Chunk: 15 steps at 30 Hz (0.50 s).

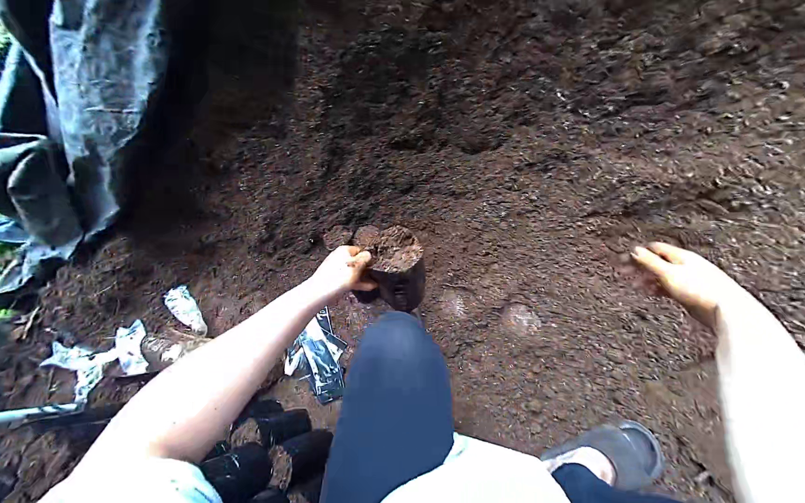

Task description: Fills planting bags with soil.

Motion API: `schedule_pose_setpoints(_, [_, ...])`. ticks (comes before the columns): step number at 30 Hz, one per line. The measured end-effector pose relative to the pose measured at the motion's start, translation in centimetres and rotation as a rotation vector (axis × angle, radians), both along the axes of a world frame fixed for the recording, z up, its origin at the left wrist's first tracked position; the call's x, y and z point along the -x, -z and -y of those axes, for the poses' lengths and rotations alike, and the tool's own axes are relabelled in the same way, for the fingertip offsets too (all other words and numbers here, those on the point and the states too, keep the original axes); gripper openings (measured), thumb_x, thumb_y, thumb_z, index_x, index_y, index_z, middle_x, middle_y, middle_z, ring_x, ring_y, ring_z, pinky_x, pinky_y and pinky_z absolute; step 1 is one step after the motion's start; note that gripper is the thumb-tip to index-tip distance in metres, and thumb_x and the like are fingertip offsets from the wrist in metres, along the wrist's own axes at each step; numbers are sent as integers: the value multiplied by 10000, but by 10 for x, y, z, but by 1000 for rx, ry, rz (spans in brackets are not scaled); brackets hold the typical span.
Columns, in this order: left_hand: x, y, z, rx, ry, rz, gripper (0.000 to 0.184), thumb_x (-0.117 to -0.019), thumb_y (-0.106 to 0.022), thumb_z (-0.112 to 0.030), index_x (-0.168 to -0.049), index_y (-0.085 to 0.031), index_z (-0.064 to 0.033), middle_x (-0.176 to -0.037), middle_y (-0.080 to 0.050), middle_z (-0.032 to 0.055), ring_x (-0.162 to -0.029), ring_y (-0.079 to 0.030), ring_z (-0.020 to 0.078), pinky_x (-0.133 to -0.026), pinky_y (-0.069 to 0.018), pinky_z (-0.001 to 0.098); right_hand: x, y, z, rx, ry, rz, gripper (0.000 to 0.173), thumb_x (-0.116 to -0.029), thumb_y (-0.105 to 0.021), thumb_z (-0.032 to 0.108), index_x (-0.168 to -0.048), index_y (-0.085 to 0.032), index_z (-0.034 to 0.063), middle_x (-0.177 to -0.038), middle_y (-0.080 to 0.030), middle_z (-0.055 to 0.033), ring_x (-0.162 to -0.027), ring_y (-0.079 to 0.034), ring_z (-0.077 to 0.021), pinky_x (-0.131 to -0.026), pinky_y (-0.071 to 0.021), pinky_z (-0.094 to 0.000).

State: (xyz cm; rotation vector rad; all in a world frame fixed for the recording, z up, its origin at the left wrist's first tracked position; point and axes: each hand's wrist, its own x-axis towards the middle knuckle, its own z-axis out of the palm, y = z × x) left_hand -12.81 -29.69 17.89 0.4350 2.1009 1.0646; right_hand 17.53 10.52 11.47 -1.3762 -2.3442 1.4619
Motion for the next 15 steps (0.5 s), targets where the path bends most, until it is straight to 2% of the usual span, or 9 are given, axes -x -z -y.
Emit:
schedule_pose_setpoints(4, [16,42,52,-38,-251,95,317,-1128,-388,-161,-1206,-560,93,-1068,-650,197,-884,-720,203,-814,-622,357,-19,16,2,31,38,76,446,-1129,-351,349,-1403,-502,31,-1221,-646,-157,-889,-655,-175,-792,-533,-380])
schedule_pose_setpoints(7, [28,94,73,-8,-390,118,343,-1127,-397,-180,-1280,-548,87,-1171,-638,220,-932,-732,219,-828,-630,358,-33,25,4,36,111,108,429,-1127,-361,341,-1366,-521,23,-1175,-656,-145,-841,-639,-146,-754,-520,-353])
schedule_pose_setpoints(10, [39,167,72,69,-482,122,404,-1130,-394,-230,-1362,-525,74,-1267,-629,258,-1005,-734,274,-878,-619,406,-36,35,9,39,206,129,388,-1127,-370,323,-1322,-544,36,-1135,-666,-119,-805,-632,-135,-706,-506,-329])
schedule_pose_setpoints(12, [40,217,64,134,-515,167,451,-1139,-361,-277,-1407,-502,57,-1290,-630,262,-1036,-728,293,-903,-607,424,-35,46,17,61,233,170,395,-1129,-368,323,-1341,-531,32,-1145,-661,-123,-811,-635,-136,-706,-506,-324])
schedule_pose_setpoints(13, [38,233,61,166,-520,176,472,-1141,-347,-306,-1408,-512,47,-1295,-637,259,-1049,-730,300,-915,-605,434,-35,52,22,81,234,197,406,-1129,-368,323,-1362,-522,28,-1171,-660,-137,-837,-643,-153,-725,-513,-340])
schedule_pose_setpoints(15, [35,240,56,158,-525,186,487,-1144,-332,-322,-1401,-531,40,-1292,-645,257,-1057,-729,307,-928,-598,445,-34,63,28,121,219,249,409,-1128,-377,313,-1383,-513,24,-1218,-650,-162,-894,-655,-192,-768,-523,-380])
